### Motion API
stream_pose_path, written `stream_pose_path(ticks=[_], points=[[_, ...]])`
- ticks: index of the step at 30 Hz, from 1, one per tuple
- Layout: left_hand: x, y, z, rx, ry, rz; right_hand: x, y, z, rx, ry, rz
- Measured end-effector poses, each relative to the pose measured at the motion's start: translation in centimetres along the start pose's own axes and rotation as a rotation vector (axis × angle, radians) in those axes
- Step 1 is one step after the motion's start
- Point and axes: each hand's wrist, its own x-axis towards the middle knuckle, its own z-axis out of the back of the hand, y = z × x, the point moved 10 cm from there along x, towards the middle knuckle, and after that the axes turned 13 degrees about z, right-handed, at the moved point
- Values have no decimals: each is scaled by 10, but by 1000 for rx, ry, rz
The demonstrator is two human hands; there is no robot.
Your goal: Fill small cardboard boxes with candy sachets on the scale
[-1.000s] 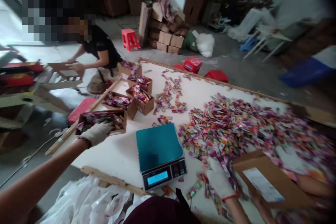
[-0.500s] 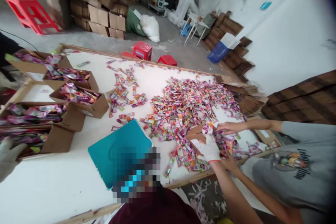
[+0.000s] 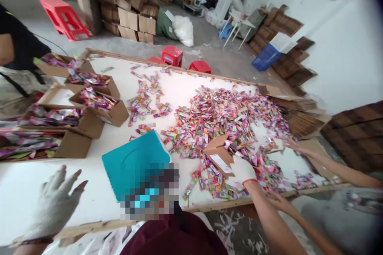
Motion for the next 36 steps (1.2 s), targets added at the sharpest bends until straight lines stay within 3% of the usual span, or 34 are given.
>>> stream_pose_path(ticks=[2,4,8,12,15,18,20,22,24,26,28,30,36], points=[[-13,-9,-7,-84,-66,5,5,23,-3,-23,42,59],[-21,-23,-18,-189,-38,82,9,67,-2,-89,78,186],[-38,-60,-31,-520,149,275,6,204,-8,-246,152,591],[-52,-91,-16,-715,244,288,0,326,-36,-222,197,869],[-56,-90,2,-767,201,298,-3,377,-56,-201,208,982],[-59,-75,12,-830,150,374,-11,388,-55,-182,210,1035],[-63,-66,15,-873,143,415,-22,378,-36,-88,170,1082],[-67,-59,19,-900,138,429,-28,356,5,102,-5,1099],[-68,-53,24,-917,124,429,-26,320,51,279,-285,1049],[-66,-48,30,-936,93,429,-15,285,77,336,-481,989],[-62,-45,36,-953,59,428,2,266,76,328,-523,971],[-57,-46,41,-967,34,416,19,262,62,318,-498,987],[-50,-67,48,-985,16,364,33,288,24,329,-422,1055]])
